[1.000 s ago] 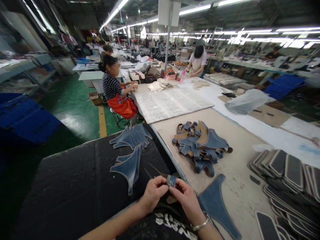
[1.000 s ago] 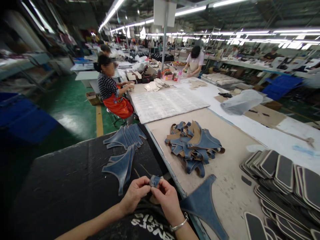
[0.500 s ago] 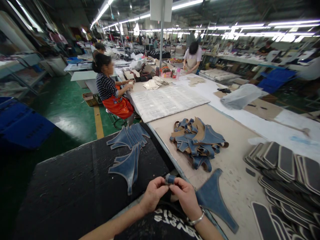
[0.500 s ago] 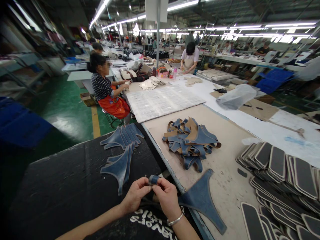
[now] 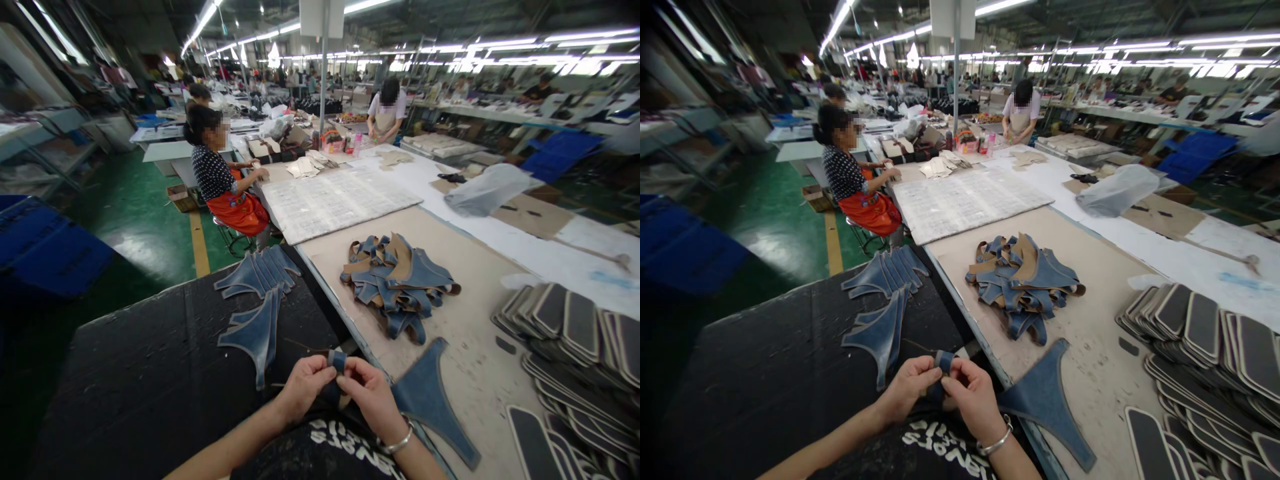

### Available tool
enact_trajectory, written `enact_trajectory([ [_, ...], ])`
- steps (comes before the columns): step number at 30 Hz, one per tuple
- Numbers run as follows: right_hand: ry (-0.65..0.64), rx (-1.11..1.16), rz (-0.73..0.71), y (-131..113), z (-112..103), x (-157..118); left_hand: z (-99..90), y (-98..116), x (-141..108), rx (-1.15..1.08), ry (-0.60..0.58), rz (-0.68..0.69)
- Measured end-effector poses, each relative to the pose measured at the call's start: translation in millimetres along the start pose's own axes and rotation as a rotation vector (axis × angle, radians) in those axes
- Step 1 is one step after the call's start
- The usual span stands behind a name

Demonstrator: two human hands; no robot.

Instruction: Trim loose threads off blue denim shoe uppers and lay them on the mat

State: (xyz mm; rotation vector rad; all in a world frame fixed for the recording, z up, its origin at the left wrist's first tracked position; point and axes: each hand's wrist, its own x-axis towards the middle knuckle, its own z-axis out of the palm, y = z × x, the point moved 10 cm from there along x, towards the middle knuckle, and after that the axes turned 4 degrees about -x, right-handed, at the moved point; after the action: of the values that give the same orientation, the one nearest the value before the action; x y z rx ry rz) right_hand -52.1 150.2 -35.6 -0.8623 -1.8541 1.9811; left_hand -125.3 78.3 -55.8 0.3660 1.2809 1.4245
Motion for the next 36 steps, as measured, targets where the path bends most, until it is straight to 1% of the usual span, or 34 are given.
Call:
enact_trajectory([
  [2, -0.118, 0.128, 0.068, 6, 9, -1, -3.9, 3, -1, 0.033, 0.027, 0.036],
  [4, -0.223, 0.256, 0.161, 15, 17, -5, -10.6, 12, -2, 0.15, 0.085, 0.108],
  [5, -0.256, 0.285, 0.196, 19, 19, -6, -13.0, 15, -3, 0.211, 0.109, 0.139],
  [6, -0.271, 0.276, 0.21, 22, 19, -6, -14.0, 18, -3, 0.261, 0.121, 0.159],
  [8, -0.26, 0.146, 0.165, 22, 16, -4, -13.0, 18, -3, 0.313, 0.116, 0.17],
  [10, -0.237, -0.017, 0.088, 17, 13, -1, -10.1, 12, -1, 0.273, 0.087, 0.129],
  [12, -0.218, -0.084, 0.051, 13, 13, 1, -5.0, 2, 1, 0.137, 0.034, 0.047],
  [15, -0.199, -0.013, 0.065, 11, 14, 1, 5.7, -13, 2, -0.081, -0.056, -0.055],
  [18, -0.187, 0.086, 0.075, 11, 15, -1, 9.7, -20, 2, -0.183, -0.079, -0.092],
  [21, -0.183, 0.132, 0.089, 14, 15, -2, 10.4, -20, 1, -0.216, -0.068, -0.107],
  [24, -0.264, 0.207, 0.119, 17, 22, -5, 14.7, -8, 0, -0.192, -0.091, -0.091],
  [26, -0.296, 0.208, 0.126, 15, 23, -5, 17.7, -4, 0, -0.15, -0.112, -0.1],
  [29, -0.243, 0.108, 0.103, 9, 13, -2, 17.8, -4, 1, -0.098, -0.126, -0.121],
  [32, -0.161, 0.045, 0.053, 4, -1, 0, 15.3, -1, 2, -0.076, -0.141, -0.066],
  [34, -0.091, 0.104, 0.064, 8, -9, 1, 16.8, 0, 2, 0.012, -0.181, -0.027],
  [36, -0.008, 0.224, 0.092, 16, -16, 2, 22.9, 1, 1, 0.228, -0.252, 0.037],
])
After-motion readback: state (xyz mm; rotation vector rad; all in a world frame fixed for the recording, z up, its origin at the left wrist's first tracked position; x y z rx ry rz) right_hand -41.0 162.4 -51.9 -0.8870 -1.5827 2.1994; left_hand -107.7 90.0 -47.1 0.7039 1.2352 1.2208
